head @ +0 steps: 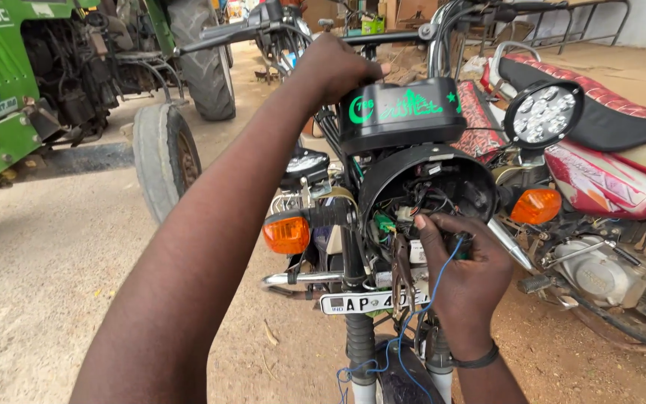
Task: The person is repairing and connecting electrical wires for the front lights on a motorcycle.
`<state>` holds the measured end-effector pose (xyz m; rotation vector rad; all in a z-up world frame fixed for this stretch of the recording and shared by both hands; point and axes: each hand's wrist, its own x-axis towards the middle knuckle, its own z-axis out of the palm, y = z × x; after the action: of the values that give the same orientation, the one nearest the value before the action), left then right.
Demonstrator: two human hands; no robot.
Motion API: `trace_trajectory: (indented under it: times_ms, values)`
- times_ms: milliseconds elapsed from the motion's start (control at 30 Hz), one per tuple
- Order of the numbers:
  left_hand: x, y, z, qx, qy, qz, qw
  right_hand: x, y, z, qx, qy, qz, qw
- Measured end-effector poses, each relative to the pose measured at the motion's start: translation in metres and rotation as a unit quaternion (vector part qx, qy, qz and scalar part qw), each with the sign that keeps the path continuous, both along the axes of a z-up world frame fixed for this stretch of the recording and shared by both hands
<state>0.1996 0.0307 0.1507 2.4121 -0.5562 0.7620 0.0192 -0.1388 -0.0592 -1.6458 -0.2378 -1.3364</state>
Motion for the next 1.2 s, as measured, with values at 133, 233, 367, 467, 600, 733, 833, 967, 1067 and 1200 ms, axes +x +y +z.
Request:
trace_trajectory:
  times_ms: [133, 233, 367, 467, 600, 733, 833, 967, 1067, 1200]
  values:
    - [0.0, 0.005, -0.001, -0.093, 0.069, -0.088, 0.989, -0.006, -0.005, 0.01, 0.11, 0.08, 0.094, 0.986]
    - [0.002, 0.001, -0.002, -0.082, 0.027, -0.091, 0.992, -0.014, -0.01, 0.018, 0.166, 0.139, 0.155, 0.964]
    - [0.017, -0.001, -0.012, -0.007, -0.144, -0.001, 0.99, -0.019, -0.027, 0.015, 0.191, 0.152, 0.254, 0.936]
    - [-0.07, -0.002, -0.035, -0.087, -0.31, 0.049, 0.945, -0.017, -0.049, 0.002, 0.171, 0.18, 0.278, 0.928]
    - [-0.215, -0.018, -0.127, -0.2, -0.428, -0.123, 0.873, -0.022, -0.067, -0.001, 0.19, 0.224, 0.293, 0.91]
    - [-0.272, -0.073, -0.27, -0.397, -0.138, -0.177, 0.89, -0.011, -0.088, -0.016, 0.144, 0.297, 0.306, 0.893]
    - [-0.257, -0.116, -0.327, -0.504, -0.013, -0.184, 0.844, -0.004, -0.097, -0.023, 0.135, 0.318, 0.319, 0.882]
    - [-0.235, -0.142, -0.322, -0.672, 0.141, -0.105, 0.719, 0.001, -0.105, -0.034, 0.103, 0.326, 0.343, 0.875]
    - [-0.223, -0.15, -0.329, -0.69, 0.138, -0.087, 0.705, 0.005, -0.11, -0.04, 0.129, 0.314, 0.366, 0.866]
    - [-0.214, -0.159, -0.322, -0.704, 0.116, -0.086, 0.695, 0.016, -0.122, -0.059, 0.137, 0.297, 0.409, 0.852]
